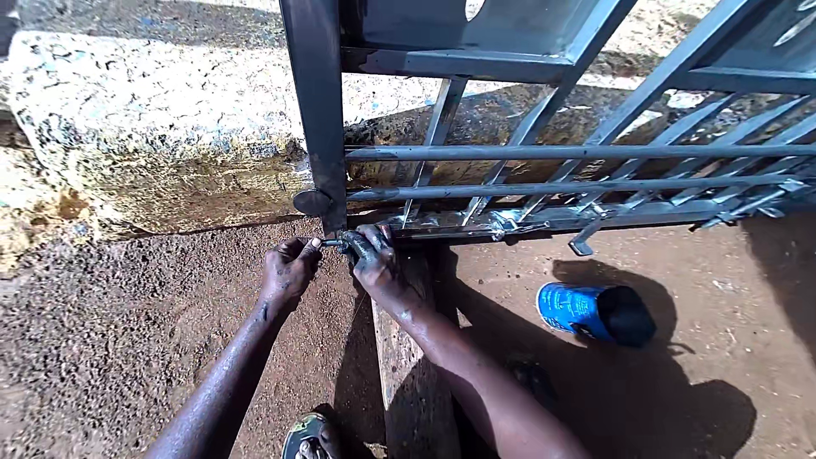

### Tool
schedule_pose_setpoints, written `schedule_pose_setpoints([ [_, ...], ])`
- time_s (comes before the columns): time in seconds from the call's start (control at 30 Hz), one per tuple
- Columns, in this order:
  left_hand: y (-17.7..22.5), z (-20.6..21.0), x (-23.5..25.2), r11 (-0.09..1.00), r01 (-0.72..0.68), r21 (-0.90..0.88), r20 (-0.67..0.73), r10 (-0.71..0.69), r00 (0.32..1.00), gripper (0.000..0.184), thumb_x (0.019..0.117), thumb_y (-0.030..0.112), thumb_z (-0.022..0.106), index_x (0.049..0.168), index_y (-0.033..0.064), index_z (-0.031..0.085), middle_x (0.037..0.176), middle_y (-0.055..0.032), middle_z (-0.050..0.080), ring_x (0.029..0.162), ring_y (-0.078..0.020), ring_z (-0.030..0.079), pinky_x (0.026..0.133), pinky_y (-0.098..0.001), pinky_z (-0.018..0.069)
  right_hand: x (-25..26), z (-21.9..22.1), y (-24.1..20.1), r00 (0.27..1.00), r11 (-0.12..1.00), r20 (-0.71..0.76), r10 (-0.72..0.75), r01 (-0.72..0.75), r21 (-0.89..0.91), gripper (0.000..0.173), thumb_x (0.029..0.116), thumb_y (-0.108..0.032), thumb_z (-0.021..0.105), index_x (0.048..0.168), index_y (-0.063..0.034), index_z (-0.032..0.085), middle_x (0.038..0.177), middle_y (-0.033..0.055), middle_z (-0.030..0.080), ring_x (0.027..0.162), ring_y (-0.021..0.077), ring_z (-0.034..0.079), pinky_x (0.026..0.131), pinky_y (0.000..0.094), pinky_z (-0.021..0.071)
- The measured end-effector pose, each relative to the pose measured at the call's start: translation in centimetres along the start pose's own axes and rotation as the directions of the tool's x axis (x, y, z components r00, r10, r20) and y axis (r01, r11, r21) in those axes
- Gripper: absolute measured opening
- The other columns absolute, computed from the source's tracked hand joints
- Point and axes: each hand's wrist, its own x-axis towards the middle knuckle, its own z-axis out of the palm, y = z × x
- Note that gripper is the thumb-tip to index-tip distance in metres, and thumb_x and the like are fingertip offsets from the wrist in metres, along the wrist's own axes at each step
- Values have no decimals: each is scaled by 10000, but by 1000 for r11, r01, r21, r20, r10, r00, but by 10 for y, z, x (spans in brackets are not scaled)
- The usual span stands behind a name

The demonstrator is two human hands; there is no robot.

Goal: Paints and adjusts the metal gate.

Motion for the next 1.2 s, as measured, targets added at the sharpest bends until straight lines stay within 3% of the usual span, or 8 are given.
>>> schedule_pose_setpoints([
  [0.1, 0, -1, 1, 1000, 1, 20, 5, -1, 1000, 163, 1034, 106, 603, 905, 30, 669, 667, -14, 635, 513, -75, 544, 500, -224, 469, -6, -53, 45, 999, 992, -34, -42, 38, -122, 216, 861, -16, 742, 1072, -31, 787, 1112, 195, 716, 1042, 345, 691, 952, 436, 568],
  [0.23, 0, -1, 1, 999, -5, 37, 8, 5, 1000, 152, 1033, 123, 611, 930, 35, 679, 671, -17, 634, 515, -82, 548, 505, -241, 476, -20, -111, 81, 961, 898, -138, 241, -275, -343, 226, 886, 15, 697, 1106, 38, 740, 1219, 338, 604, 1060, 450, 654, 923, 537, 561],
  [0.4, -1, 1, 1, 1000, -24, 8, -6, 24, 1000, 145, 1035, 89, 592, 923, 36, 667, 668, 1, 627, 503, -59, 533, 489, -204, 463, -1, -28, -21, 969, 928, 0, 246, -236, -290, 277, 924, -56, 669, 1188, 19, 708, 1189, 273, 658, 1011, 385, 702, 858, 481, 601],
  [0.53, -2, -6, 1, 999, -32, 15, -8, 32, 999, 155, 1038, 107, 591, 921, 43, 671, 667, 6, 631, 494, -55, 530, 484, -206, 468, 4, -44, -10, 963, 931, 147, 224, -167, -324, 273, 924, -112, 693, 1191, -75, 742, 1204, 211, 672, 834, 320, 719, 700, 457, 610],
  [0.6, -5, -7, 3, 999, -40, -5, -6, 40, 999, 148, 1033, 89, 591, 917, 36, 666, 674, -2, 639, 502, -62, 550, 490, -213, 489, -8, -87, 35, 962, 859, 67, 266, -205, -470, 266, 906, -89, 702, 1162, -65, 770, 1196, 262, 665, 745, 360, 719, 632, 492, 611],
  [0.73, -8, -7, 1, 998, -50, -39, -5, 49, 999, 129, 1025, 48, 582, 935, 25, 672, 690, -13, 656, 511, -69, 563, 502, -212, 500, -4, -150, 67, 778, 538, 15, 628, -421, -731, 352, 1004, -154, 602, 1336, -45, 646, 1279, 300, 637, 1003, 460, 700, 834, 586, 566],
  [0.97, -11, -9, 1, 994, -92, -57, 1, 92, 996, 105, 1011, 31, 571, 967, 40, 666, 700, 11, 658, 539, -55, 592, 532, -204, 533, -1, -36, -22, 971, 904, 73, 228, -184, -386, 278, 899, -94, 691, 1165, -42, 751, 1037, 197, 703, 704, 288, 707, 596, 419, 599],
  [1.2, -10, 1, 0, 987, -160, -23, 24, 161, 987, 141, 959, -49, 604, 1074, -3, 672, 814, -30, 709, 651, -93, 682, 645, -260, 605, -1, -136, 56, 875, 683, 33, 483, -353, -639, 249, 983, -197, 654, 1186, -88, 747, 1166, 260, 698, 882, 445, 720, 731, 601, 582],
])
